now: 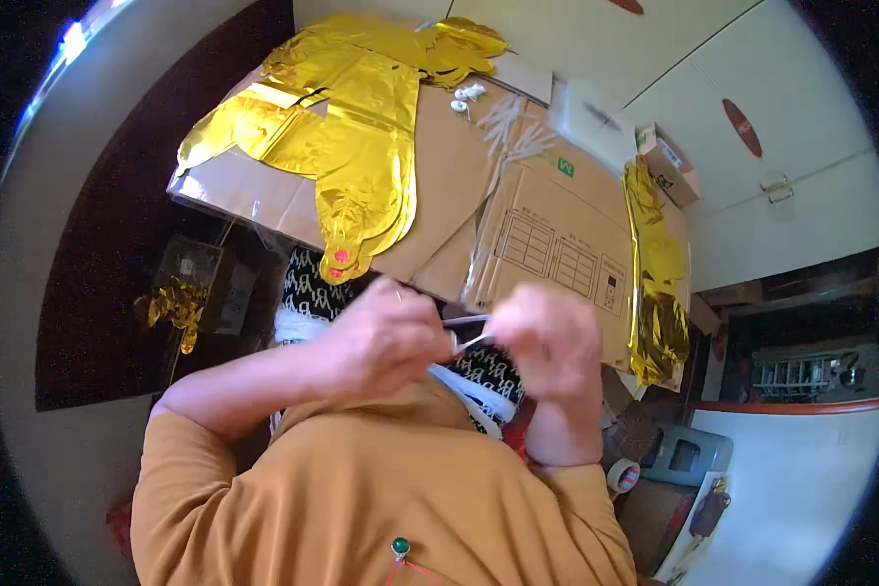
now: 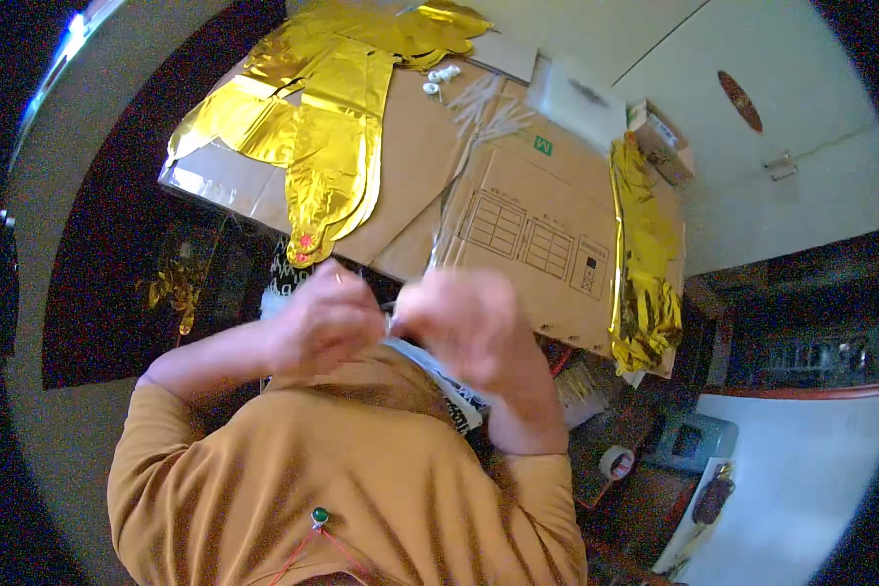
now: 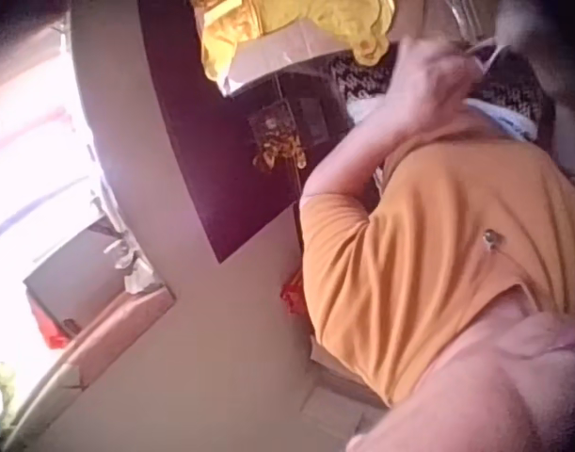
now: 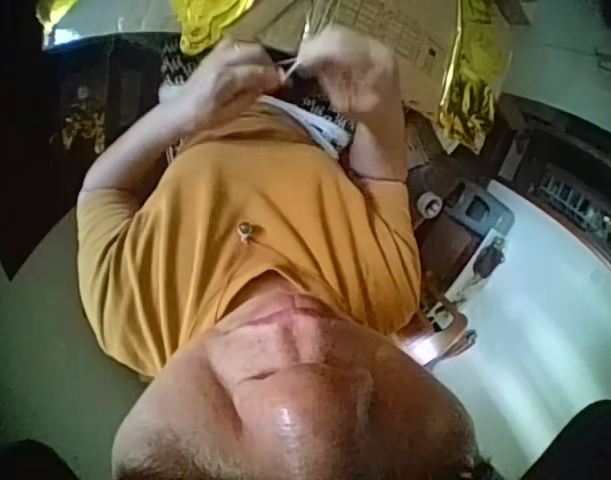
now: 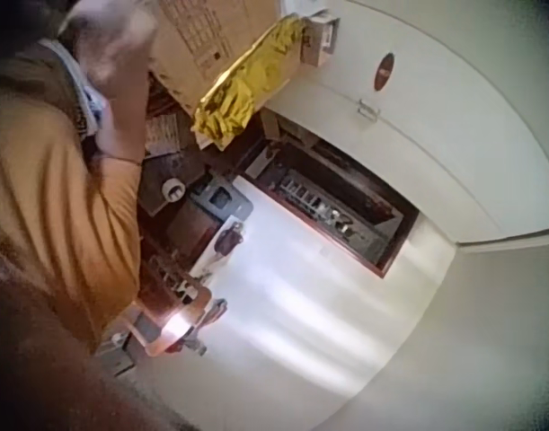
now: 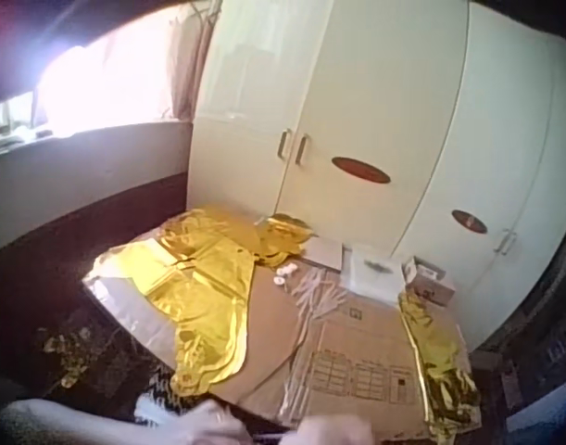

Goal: Attaching small white plastic components to a long white wire for assembly.

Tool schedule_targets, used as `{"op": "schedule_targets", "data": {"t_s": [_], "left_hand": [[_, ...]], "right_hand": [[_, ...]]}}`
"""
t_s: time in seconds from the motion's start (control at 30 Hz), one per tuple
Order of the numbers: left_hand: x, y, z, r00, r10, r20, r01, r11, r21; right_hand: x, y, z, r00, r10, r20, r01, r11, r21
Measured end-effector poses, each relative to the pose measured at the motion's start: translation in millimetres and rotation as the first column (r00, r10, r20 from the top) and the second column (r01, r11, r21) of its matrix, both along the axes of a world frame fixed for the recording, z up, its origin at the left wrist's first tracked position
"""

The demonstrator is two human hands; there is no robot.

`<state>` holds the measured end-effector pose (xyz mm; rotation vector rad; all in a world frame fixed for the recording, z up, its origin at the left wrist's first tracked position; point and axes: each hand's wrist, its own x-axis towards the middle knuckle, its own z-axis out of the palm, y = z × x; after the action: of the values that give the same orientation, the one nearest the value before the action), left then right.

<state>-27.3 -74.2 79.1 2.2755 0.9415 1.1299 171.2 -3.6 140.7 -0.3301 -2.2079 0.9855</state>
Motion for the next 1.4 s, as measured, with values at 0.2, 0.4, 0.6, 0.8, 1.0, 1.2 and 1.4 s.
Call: {"op": "schedule_targets", "data": {"t_s": [0.2, 0.4, 0.6, 0.8, 1.0, 1.2, 1.4], "left_hand": [[-16.6, 6.8, 36.6, 0.930, 0.255, 0.266, -0.182, 0.945, -0.271], [-3.1, 6.2, 20.6, 0.904, -0.208, 0.374, 0.299, 0.932, -0.206], [2.3, 14.5, 7.5, 0.896, -0.365, 0.252, 0.414, 0.893, -0.177], [-13.6, 26.3, 5.1, 0.977, 0.073, 0.198, -0.012, 0.957, -0.291], [-18.0, 30.9, 22.9, 0.937, 0.288, 0.200, -0.188, 0.894, -0.408], [-7.3, 20.6, 30.2, 0.936, 0.119, 0.332, 0.051, 0.885, -0.462], [7.2, 12.6, 19.8, 0.863, -0.181, 0.471, 0.421, 0.773, -0.474]], "right_hand": [[-6.3, -6.3, -46.5, 0.912, 0.296, 0.284, -0.266, 0.954, -0.140], [-1.8, 8.8, -53.1, 0.987, -0.014, 0.158, 0.057, 0.961, -0.271], [6.2, 10.6, -18.2, 1.000, 0.008, -0.003, -0.008, 0.916, -0.402], [-0.8, -0.9, -24.7, 0.975, 0.221, 0.024, -0.197, 0.906, -0.374], [-5.0, 0.7, -35.9, 0.945, 0.255, 0.207, -0.219, 0.959, -0.179], [-0.5, 17.2, -50.7, 0.984, 0.121, 0.132, -0.083, 0.962, -0.261], [0.1, 24.6, -29.6, 0.983, -0.088, 0.159, 0.134, 0.941, -0.311]]}}
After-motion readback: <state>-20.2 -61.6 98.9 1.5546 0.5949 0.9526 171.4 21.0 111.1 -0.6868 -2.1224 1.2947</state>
